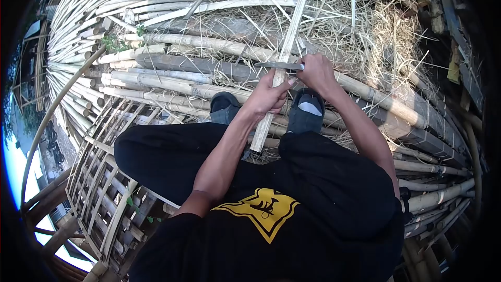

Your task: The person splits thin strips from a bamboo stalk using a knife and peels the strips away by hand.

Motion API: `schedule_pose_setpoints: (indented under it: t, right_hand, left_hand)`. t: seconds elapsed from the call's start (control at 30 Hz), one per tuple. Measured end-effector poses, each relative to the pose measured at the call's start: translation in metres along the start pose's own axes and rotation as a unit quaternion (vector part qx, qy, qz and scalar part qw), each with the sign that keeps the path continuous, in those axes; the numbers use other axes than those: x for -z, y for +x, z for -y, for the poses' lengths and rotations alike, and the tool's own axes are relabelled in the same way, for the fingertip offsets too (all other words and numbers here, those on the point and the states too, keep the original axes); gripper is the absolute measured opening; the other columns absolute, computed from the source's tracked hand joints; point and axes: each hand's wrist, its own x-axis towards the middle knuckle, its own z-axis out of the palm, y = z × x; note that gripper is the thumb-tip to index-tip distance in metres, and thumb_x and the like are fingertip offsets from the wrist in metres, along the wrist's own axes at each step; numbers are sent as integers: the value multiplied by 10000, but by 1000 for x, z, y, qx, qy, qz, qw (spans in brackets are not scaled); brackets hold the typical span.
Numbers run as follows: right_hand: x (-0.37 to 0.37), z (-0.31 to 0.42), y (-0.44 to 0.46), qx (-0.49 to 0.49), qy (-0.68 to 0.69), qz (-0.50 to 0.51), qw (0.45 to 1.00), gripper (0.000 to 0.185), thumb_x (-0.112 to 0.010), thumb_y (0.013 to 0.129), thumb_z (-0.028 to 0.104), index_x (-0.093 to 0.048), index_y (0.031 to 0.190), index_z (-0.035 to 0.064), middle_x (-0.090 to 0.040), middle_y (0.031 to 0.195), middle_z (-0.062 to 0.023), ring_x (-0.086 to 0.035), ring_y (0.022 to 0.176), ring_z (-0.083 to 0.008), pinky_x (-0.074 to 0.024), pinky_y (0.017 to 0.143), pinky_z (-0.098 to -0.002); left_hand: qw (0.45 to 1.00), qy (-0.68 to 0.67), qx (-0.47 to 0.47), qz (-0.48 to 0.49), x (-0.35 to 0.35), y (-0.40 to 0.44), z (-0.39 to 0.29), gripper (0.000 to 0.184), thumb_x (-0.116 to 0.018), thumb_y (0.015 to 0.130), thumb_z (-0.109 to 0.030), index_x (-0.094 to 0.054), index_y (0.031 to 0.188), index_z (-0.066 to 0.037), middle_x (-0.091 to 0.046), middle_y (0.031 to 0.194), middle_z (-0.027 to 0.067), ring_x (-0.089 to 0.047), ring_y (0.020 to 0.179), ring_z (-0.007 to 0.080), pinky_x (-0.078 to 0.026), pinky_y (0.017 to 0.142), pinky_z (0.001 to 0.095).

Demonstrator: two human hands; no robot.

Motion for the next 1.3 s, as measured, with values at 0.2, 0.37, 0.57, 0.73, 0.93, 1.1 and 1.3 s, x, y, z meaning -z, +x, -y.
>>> schedule_pose_setpoints:
  t: [0.2, 0.37, 0.57, 0.73, 0.93, 1.1, 1.3]
  right_hand:
    - [-10, -5, 32, 16, -45, -79, 996, 133, -617, 712, 156, -719, 726, 71, -642, 646, -209, -667, 646, -374, -555, 625, -435]
    - [6, -17, 44, 58, -58, -135, 987, 224, -586, 752, 226, -689, 660, 49, -619, 592, -201, -656, 562, -350, -541, 525, -430]
    - [25, -50, 56, -33, -87, -131, 987, 189, -596, 768, 205, -687, 728, 44, -639, 644, -203, -670, 644, -356, -543, 594, -444]
    - [53, -69, 64, -67, -129, -122, 982, 238, -537, 793, 175, -669, 733, -14, -649, 699, -239, -679, 691, -384, -550, 599, -460]
    - [62, -77, 78, -102, -132, -157, 973, 226, -515, 775, 143, -663, 749, -25, -660, 736, -246, -684, 729, -398, -552, 637, -480]
    - [82, -99, 86, -121, -154, -161, 967, 221, -529, 766, 139, -669, 776, -31, -663, 759, -255, -683, 750, -405, -547, 683, -476]
    - [136, -168, 61, -291, -48, -203, 934, 276, -570, 836, 228, -684, 742, -6, -668, 724, -189, -629, 638, -275, -479, 598, -399]
  left_hand:
    - [999, -11, -8, -42, 2, 1, -3, 188, -555, 956, -111, -416, 1082, -116, -288, 533, -79, -240, 381, 17, -173, 347, 213]
    - [999, -21, -29, -24, -1, -5, -11, 168, -539, 957, -86, -413, 1064, -120, -299, 549, -75, -241, 376, 12, -169, 338, 202]
    - [999, -32, 4, 4, -6, -31, -9, 158, -551, 952, -96, -420, 1038, -114, -296, 553, -75, -240, 371, 11, -167, 333, 202]
    - [999, -28, 19, 20, -13, -53, -6, 167, -558, 949, -110, -433, 1059, -113, -313, 558, -68, -255, 370, 9, -170, 331, 202]
    - [998, -50, 33, 2, -10, -71, -9, 150, -547, 951, -97, -445, 1059, -109, -312, 556, -58, -259, 357, 15, -167, 322, 195]
    - [996, -35, 72, 34, -11, -97, -10, 184, -537, 954, -96, -428, 1102, -101, -323, 564, -52, -247, 356, 14, -173, 320, 202]
    - [997, -25, 61, -31, 2, -124, -2, 206, -532, 965, -96, -421, 1138, -111, -302, 529, -56, -239, 348, 22, -160, 331, 201]
